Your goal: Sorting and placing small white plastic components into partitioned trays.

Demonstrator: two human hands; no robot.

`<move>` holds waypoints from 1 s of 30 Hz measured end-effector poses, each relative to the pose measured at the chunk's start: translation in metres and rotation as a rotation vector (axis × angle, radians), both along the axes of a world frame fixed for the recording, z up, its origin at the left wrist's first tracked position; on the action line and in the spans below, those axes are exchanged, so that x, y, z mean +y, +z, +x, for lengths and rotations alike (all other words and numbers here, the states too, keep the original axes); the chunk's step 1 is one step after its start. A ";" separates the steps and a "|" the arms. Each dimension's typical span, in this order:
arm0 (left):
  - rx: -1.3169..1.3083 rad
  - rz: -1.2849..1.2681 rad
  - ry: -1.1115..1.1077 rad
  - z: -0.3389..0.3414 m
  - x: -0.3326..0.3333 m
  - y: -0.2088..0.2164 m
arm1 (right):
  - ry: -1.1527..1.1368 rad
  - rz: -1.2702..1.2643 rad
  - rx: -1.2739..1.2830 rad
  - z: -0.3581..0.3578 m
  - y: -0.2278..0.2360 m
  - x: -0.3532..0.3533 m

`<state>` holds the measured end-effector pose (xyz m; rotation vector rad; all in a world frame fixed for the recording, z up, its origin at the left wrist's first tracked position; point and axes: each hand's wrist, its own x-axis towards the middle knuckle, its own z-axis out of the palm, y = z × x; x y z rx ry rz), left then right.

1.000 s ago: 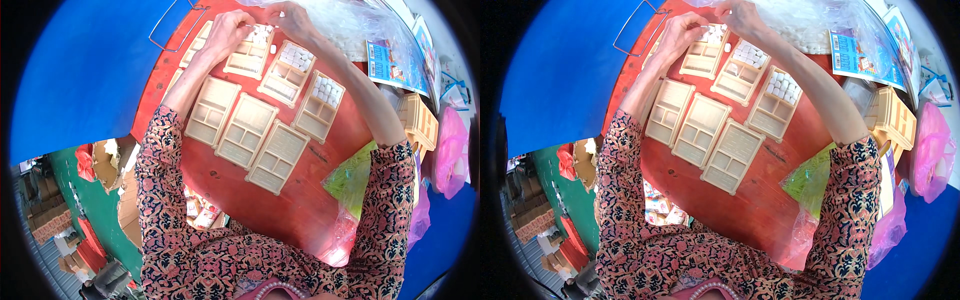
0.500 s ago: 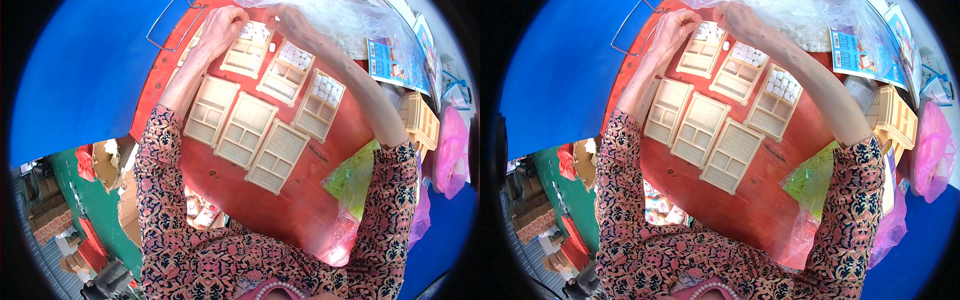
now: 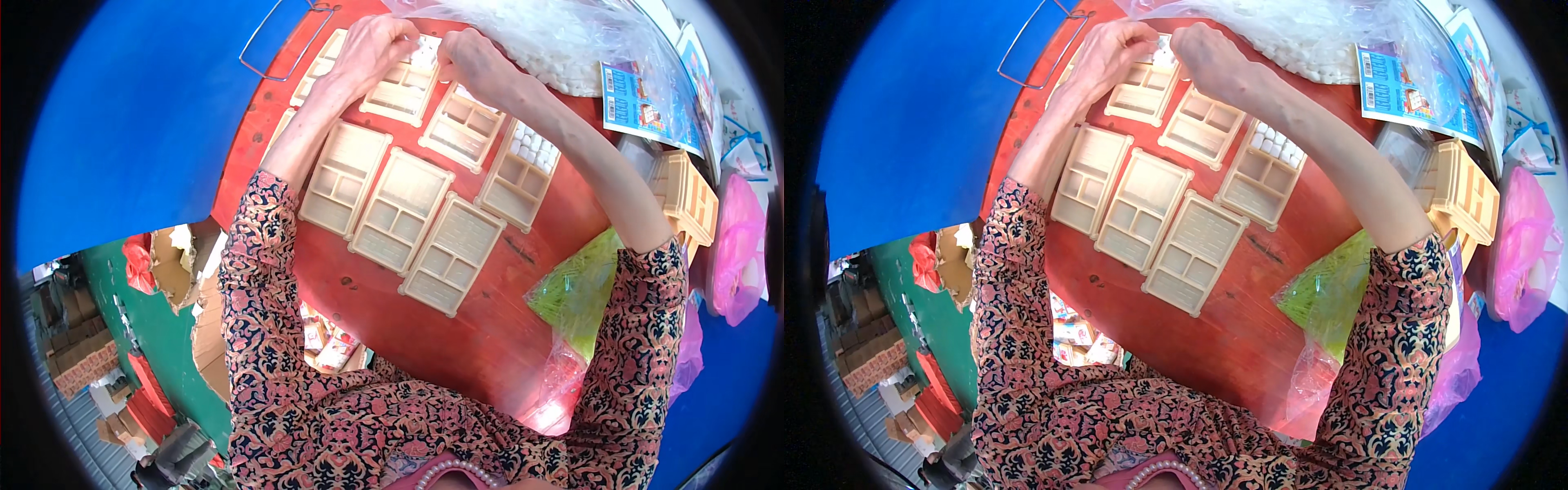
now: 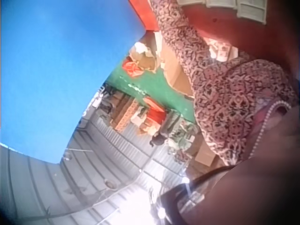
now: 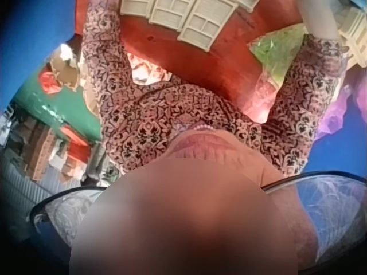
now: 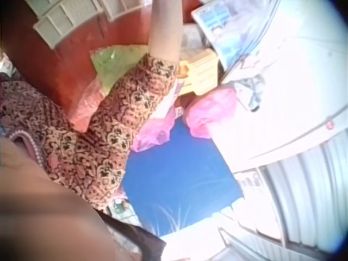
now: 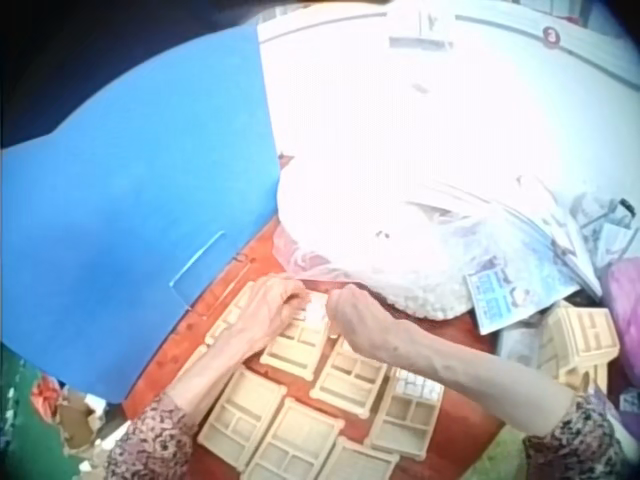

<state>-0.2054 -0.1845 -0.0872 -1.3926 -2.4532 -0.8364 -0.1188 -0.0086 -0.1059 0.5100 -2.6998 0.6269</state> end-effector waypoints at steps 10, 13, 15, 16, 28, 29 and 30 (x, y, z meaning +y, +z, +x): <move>-0.063 -0.003 -0.062 0.010 0.001 0.003 | -0.018 -0.173 -0.144 -0.009 0.001 0.011; 0.043 -0.101 -0.080 0.009 0.003 0.001 | -0.047 -0.195 -0.257 -0.009 0.009 0.008; 0.053 -0.124 -0.107 0.009 0.008 -0.001 | -0.061 -0.131 -0.254 -0.009 0.008 0.012; 0.009 -0.114 -0.075 0.009 0.009 -0.003 | -0.062 -0.128 -0.255 -0.011 0.007 0.013; -0.398 0.090 0.158 -0.011 -0.033 -0.014 | -0.040 -0.487 -0.443 -0.025 0.002 0.023; -0.383 0.087 0.177 -0.014 -0.039 -0.013 | -0.017 -0.490 -0.434 -0.028 0.003 0.014; -0.359 0.091 0.220 -0.017 -0.045 -0.011 | -0.049 -0.563 -0.447 -0.030 0.005 0.005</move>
